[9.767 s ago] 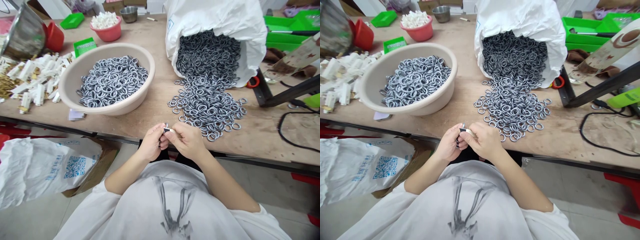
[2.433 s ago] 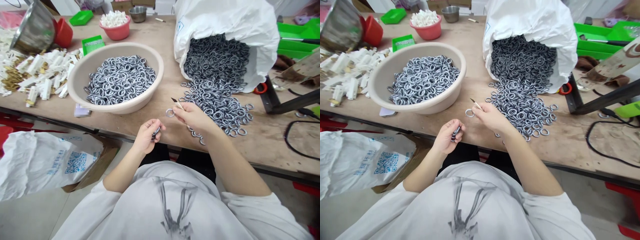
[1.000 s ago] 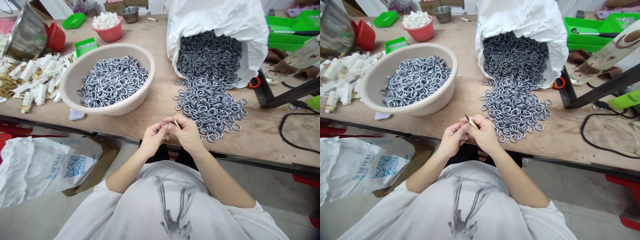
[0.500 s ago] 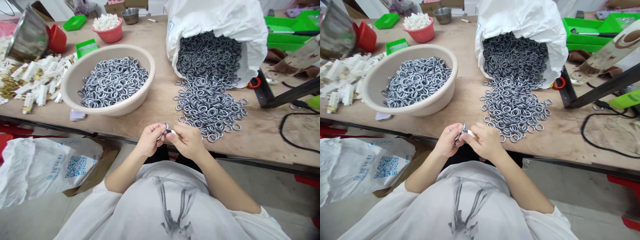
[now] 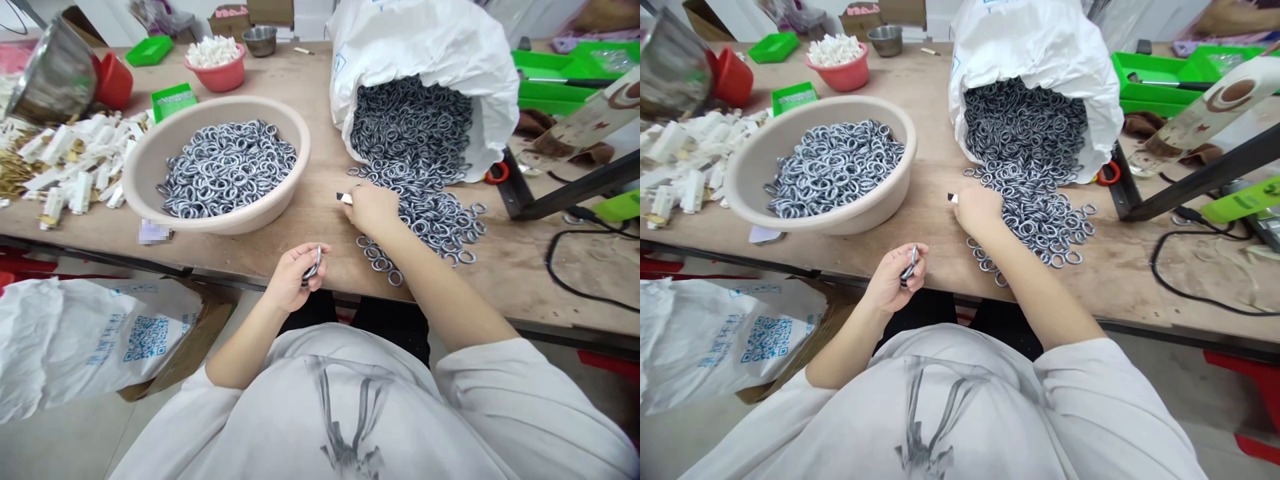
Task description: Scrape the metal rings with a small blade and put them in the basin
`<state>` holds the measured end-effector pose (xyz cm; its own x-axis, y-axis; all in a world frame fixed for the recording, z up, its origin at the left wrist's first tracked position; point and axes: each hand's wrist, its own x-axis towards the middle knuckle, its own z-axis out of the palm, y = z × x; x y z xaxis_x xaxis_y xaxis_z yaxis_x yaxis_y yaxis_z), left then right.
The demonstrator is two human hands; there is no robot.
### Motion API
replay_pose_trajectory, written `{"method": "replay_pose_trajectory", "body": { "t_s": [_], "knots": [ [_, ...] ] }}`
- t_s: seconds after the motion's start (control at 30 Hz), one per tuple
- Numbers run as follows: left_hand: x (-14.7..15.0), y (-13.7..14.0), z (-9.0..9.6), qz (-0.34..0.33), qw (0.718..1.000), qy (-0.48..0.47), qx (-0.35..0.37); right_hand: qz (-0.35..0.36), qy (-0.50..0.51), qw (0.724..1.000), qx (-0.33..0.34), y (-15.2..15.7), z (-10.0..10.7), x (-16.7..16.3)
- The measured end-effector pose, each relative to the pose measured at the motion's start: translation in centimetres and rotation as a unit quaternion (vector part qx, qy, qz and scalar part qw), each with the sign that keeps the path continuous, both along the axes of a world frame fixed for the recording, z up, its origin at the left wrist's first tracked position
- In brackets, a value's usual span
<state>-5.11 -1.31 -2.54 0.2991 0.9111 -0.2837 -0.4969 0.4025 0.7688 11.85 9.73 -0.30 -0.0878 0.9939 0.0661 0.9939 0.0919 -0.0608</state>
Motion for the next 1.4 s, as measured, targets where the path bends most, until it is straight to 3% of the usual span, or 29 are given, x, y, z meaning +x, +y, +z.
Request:
{"method": "replay_pose_trajectory", "body": {
  "t_s": [0.17,0.27,0.3,0.4,0.47,0.5,0.57,0.67,0.8,1.0,1.23,1.3,1.4],
  "knots": [
    [-0.8,0.7,-0.1,0.044,0.997,-0.02,-0.052,0.018,-0.017,0.999,-0.023,2.2,-0.6,-0.6],
    [-1.2,1.0,-0.2,0.041,0.995,-0.049,-0.073,0.055,0.152,0.986,-0.047,0.2,-0.3,0.2],
    [-1.2,1.1,-0.2,0.036,0.995,-0.055,-0.073,0.081,0.249,0.962,-0.082,-0.9,-0.1,0.5],
    [-0.6,1.1,-0.2,0.02,0.997,-0.042,-0.065,0.142,0.536,0.814,-0.173,-4.8,0.0,0.6],
    [0.2,0.9,-0.2,-0.007,0.998,-0.026,-0.06,0.145,0.635,0.733,-0.199,-6.9,-0.5,0.0],
    [0.5,0.7,-0.2,-0.027,0.998,-0.02,-0.058,0.141,0.66,0.709,-0.205,-7.7,-0.9,-0.3],
    [1.1,0.5,-0.3,-0.064,0.996,-0.015,-0.058,0.122,0.685,0.692,-0.191,-8.6,-1.8,-1.0],
    [1.4,0.2,-0.4,-0.084,0.994,-0.019,-0.06,0.105,0.691,0.697,-0.156,-9.1,-2.9,-1.5],
    [1.2,0.1,-0.4,-0.081,0.995,-0.028,-0.051,0.135,0.69,0.699,-0.131,-9.5,-3.0,-1.0],
    [1.6,-0.4,-0.4,-0.042,0.999,0.014,0.006,0.115,0.611,0.782,-0.043,-10.6,-3.0,-1.0],
    [1.1,-0.7,0.1,-0.036,0.998,0.055,0.002,0.114,0.61,0.784,-0.012,-10.2,-2.4,-0.8],
    [0.9,-0.6,0.3,-0.025,0.998,0.061,0.006,0.106,0.581,0.807,0.014,-10.5,-1.9,-0.3],
    [0.8,-0.4,0.4,-0.009,0.998,0.06,0.018,0.168,0.47,0.865,0.057,-11.4,-1.2,0.4]
  ]
}}
